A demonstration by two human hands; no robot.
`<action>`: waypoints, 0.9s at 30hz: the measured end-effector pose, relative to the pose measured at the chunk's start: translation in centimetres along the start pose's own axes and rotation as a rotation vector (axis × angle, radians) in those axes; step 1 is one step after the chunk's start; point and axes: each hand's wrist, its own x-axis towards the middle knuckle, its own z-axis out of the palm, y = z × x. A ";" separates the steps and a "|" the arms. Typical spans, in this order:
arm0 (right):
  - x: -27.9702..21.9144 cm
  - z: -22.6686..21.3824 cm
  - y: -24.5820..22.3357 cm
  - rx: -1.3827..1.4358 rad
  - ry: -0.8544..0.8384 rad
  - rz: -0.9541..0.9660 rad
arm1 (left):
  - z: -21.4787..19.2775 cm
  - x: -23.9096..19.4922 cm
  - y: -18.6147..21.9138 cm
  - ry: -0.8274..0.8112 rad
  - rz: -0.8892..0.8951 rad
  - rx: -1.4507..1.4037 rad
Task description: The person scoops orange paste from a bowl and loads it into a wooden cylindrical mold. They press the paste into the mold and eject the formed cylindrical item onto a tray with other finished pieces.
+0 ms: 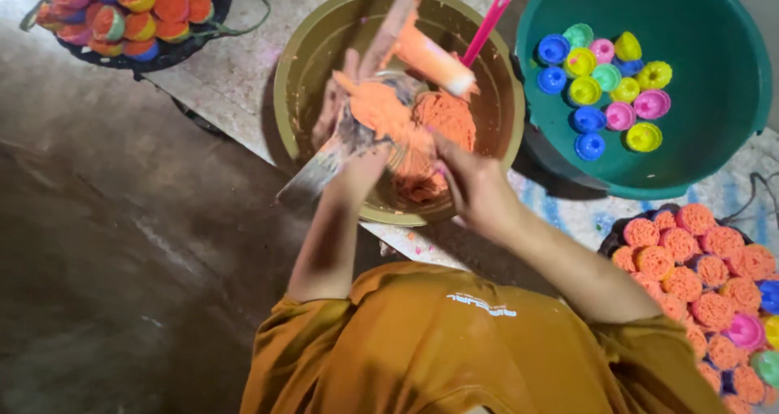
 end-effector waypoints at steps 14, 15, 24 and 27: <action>0.1 1.5 3.1 0.124 -0.015 0.116 | -0.6 1.7 6.9 -0.055 0.254 1.099; -0.5 1.7 2.9 0.106 -0.066 0.176 | -0.8 1.6 6.3 -0.010 0.250 0.949; -0.5 -2.7 5.1 -0.525 -0.542 0.403 | -5.8 2.4 -3.3 0.221 0.043 0.320; 0.4 -4.3 6.1 -0.614 -0.407 0.245 | -4.1 -1.0 -2.9 0.126 -0.234 -0.223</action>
